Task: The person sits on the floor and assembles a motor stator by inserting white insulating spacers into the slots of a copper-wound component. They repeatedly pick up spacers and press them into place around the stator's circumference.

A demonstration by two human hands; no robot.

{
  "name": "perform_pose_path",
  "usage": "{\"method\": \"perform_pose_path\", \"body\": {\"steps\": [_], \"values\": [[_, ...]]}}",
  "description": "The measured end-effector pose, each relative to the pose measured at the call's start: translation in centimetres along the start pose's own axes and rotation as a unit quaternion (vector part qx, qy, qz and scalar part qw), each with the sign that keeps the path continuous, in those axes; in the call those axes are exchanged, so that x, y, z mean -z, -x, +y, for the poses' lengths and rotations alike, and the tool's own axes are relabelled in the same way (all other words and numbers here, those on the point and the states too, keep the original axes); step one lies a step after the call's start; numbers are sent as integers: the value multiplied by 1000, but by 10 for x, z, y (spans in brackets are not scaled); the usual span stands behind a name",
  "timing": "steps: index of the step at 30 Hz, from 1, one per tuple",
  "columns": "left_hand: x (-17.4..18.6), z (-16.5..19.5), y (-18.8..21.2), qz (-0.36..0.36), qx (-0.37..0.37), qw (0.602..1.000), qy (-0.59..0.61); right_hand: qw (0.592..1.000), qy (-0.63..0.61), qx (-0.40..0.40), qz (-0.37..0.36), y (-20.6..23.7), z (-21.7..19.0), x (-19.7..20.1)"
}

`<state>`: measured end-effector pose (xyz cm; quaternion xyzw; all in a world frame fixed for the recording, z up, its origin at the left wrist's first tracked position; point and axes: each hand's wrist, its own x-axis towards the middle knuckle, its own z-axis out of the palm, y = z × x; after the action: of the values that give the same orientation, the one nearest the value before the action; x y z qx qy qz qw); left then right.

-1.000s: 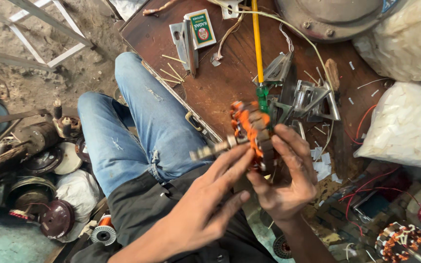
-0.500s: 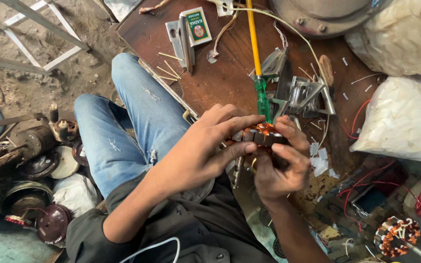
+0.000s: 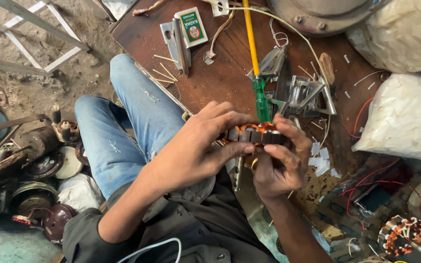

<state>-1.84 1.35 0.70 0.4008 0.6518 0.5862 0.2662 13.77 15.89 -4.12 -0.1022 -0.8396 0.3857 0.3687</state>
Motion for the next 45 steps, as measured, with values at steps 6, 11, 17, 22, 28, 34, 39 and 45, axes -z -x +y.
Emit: {"method": "perform_pose_path", "body": {"steps": [6, 11, 17, 22, 28, 34, 39, 45], "values": [[-16, -1, 3, 50, -36, 996, -59, 999, 21, 29, -32, -21, -6, 2], [-16, 1, 7, 60, -40, 995, -72, 989, 80, 19, -121, -22, -10, 45], [-13, 10, 7, 29, -24, 996, -82, 969, 215, -115, -42, 2, 6, 128], [-26, 11, 2, 41, -23, 995, -91, 886, 338, -303, -98, 25, 14, 169], [-30, 10, 11, 63, -1, 994, -88, 873, 290, -391, -26, 50, 36, 168], [-28, 9, 15, 57, -6, 995, -78, 913, 225, -340, -32, 54, 43, 187], [-29, 7, 14, 54, -2, 996, -70, 921, 195, -338, 12, 33, 21, 179], [-28, 0, 15, 80, -53, 993, -64, 968, 202, -151, -3, -11, -23, 117]]}}
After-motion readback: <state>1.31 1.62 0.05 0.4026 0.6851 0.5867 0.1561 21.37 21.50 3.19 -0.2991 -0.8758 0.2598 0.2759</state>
